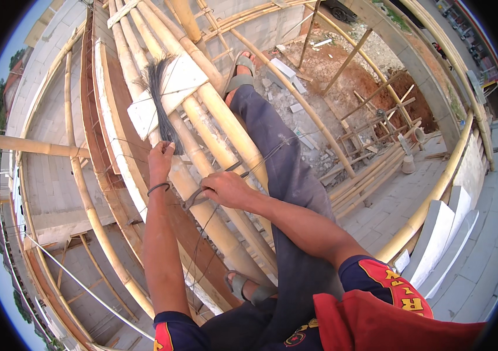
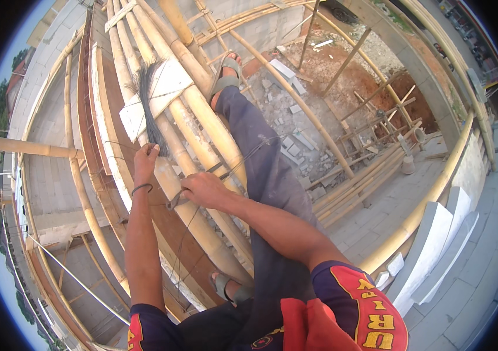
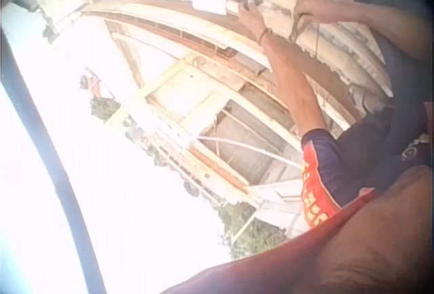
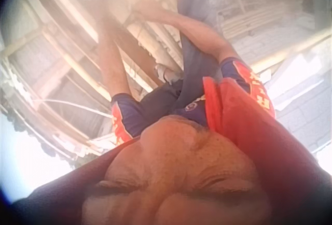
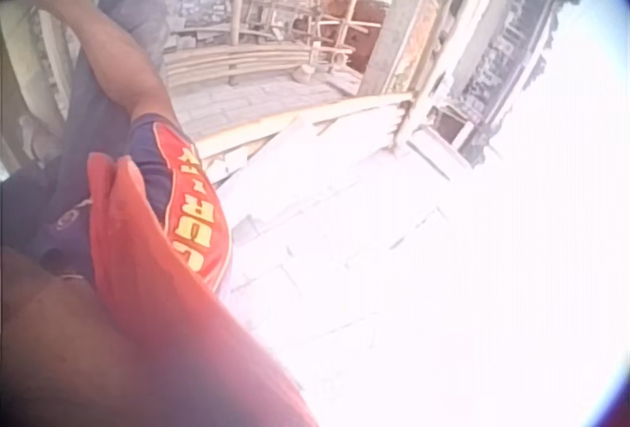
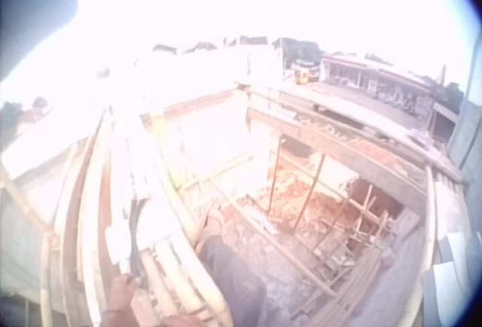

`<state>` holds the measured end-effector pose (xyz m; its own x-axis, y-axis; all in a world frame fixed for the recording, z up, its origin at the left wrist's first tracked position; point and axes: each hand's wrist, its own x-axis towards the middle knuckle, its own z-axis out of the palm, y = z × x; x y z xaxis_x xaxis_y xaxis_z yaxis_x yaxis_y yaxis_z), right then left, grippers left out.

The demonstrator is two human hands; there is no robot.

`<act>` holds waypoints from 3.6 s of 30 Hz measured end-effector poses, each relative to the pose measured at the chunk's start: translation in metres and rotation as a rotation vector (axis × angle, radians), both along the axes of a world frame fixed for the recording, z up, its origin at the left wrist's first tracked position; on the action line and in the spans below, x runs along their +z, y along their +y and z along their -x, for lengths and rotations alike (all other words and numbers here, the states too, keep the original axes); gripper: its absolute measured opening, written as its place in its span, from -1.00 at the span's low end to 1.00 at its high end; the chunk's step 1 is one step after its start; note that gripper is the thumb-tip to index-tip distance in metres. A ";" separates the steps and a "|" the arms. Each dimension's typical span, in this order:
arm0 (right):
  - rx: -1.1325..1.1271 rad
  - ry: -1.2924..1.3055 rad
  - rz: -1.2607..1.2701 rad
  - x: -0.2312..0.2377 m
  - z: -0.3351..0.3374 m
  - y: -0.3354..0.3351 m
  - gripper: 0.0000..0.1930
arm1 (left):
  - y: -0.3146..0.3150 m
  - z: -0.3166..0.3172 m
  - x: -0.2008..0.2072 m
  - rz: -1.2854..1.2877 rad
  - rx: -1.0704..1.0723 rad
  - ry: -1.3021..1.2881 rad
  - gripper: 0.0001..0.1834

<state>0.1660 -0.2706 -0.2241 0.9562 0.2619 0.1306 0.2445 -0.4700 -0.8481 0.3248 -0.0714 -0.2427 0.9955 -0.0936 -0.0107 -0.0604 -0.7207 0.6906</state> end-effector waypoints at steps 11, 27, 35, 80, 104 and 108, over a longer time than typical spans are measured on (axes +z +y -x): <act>-0.035 -0.015 -0.031 -0.004 0.000 0.001 -0.85 | -0.013 -0.007 0.000 -0.171 0.053 0.038 -0.73; -0.219 -0.194 0.144 -0.016 -0.050 0.032 -0.68 | 0.004 0.010 -0.003 -0.461 -0.040 -0.246 -0.78; -0.276 -0.121 0.275 -0.032 -0.107 0.061 -0.61 | 0.010 0.004 0.000 -0.322 -0.104 -0.199 -0.77; 0.129 -0.996 -0.268 0.290 0.189 0.045 -0.35 | -0.036 0.307 0.403 -0.333 -0.193 -0.771 -0.95; 0.186 -0.974 -0.281 0.293 0.222 0.082 -0.40 | -0.027 0.326 0.410 -0.969 -0.349 -0.926 -0.92; 0.406 -0.978 -0.117 0.291 0.226 0.075 -0.49 | -0.026 0.324 0.407 -0.984 -0.381 -0.972 -0.88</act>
<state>-0.0599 -0.1961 0.0671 0.2659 0.4741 0.8394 0.9640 -0.1286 -0.2327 0.0008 -0.0972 0.1646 0.5615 -0.7063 0.4312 -0.5053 -0.7053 -0.4972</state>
